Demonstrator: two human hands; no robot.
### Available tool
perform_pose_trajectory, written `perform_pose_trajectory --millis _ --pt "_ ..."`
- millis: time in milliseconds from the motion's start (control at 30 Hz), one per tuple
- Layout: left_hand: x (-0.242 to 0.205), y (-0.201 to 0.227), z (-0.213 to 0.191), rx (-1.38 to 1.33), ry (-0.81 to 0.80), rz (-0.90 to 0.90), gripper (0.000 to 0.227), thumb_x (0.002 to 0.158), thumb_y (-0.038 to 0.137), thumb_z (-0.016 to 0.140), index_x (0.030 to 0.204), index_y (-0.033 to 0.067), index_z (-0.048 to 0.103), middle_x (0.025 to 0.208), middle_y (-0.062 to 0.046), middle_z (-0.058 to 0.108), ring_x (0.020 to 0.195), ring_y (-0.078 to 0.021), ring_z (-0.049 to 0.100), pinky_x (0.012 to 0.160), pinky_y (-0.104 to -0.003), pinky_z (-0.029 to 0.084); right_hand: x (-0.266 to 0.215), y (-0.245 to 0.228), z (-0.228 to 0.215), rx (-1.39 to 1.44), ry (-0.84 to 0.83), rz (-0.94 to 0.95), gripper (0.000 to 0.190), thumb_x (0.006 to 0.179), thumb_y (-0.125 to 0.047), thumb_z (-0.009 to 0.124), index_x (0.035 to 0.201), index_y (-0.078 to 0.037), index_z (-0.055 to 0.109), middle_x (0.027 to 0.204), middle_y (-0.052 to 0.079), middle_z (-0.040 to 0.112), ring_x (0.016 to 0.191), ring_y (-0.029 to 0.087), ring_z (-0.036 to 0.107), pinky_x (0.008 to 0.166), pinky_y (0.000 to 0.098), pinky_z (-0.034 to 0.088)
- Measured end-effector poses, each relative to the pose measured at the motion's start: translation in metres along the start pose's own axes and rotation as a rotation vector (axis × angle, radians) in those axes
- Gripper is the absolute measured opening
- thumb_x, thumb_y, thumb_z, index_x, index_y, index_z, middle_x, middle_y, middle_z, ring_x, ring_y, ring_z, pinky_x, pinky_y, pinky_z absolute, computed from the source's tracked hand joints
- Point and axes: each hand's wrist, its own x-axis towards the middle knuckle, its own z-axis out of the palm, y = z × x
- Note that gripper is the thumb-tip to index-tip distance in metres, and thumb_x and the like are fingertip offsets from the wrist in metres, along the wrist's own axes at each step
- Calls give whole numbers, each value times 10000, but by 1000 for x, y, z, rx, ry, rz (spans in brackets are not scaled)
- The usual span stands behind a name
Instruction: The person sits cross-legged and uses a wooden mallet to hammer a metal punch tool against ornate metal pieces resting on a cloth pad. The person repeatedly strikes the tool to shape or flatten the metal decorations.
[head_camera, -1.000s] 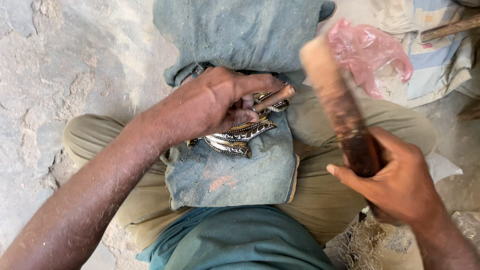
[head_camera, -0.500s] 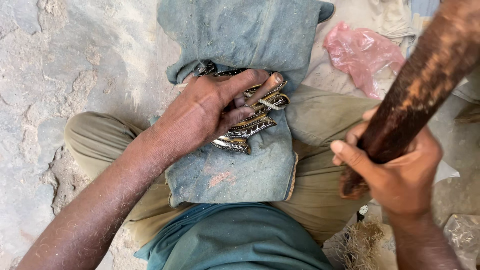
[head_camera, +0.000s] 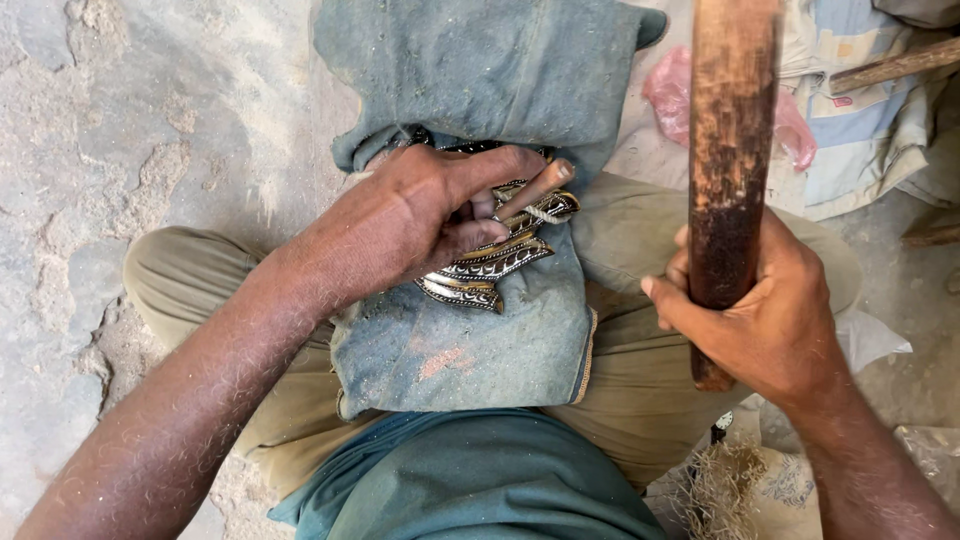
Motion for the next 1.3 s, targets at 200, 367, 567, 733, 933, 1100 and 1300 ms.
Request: perform_pose_trajectory --millis 200,367,567,733,933,1100,1300 --pt "4 -6 0 4 -2 55 538 906 214 763 1390 157 535 807 -113 742 687 -259 745 593 -450 560 -2 2 1 9 32 25 376 768 -102 817 1072 -17 612 793 22 631 684 100 635 594 300 567" --pt "8 -9 1 9 -36 71 580 870 210 756 1406 166 539 809 -97 752 701 -220 762 604 -422 597 -5 8 5 -141 58 -3 352 772 -91 861 997 -21 599 754 26 565 663 112 545 572 301 473" --pt "11 -9 1 -16 -58 65 658 821 203 790 1429 177 540 864 -98 773 733 -207 769 642 -402 620 -7 11 9 -179 56 -26 362 758 -91 882 963 -21 592 720 24 578 648 105 544 578 298 477" --pt "9 -10 0 -4 -51 82 663 817 192 794 1432 189 548 913 -97 782 777 -212 770 670 -421 611 -8 9 11 -91 36 21 361 752 -79 860 997 -18 601 736 27 641 649 94 600 581 282 514" --pt "11 -9 -2 -3 -77 87 662 796 138 798 1410 209 563 919 -93 783 776 -206 770 679 -408 623 -7 7 12 -103 44 -35 387 750 -73 860 1035 -14 605 773 23 655 680 91 629 617 267 535" --pt "12 -11 -2 -17 -112 52 655 817 129 814 1416 207 559 881 -94 778 746 -204 765 659 -407 619 -8 3 12 -95 69 1 382 757 -88 860 1037 -17 610 770 27 650 692 88 617 637 267 534" --pt "12 -10 -3 6 -92 94 669 792 117 826 1407 178 571 890 -96 780 750 -214 761 657 -424 603 -5 -7 13 2 69 39 372 768 -38 835 1055 -6 600 770 26 659 672 103 657 598 271 560"
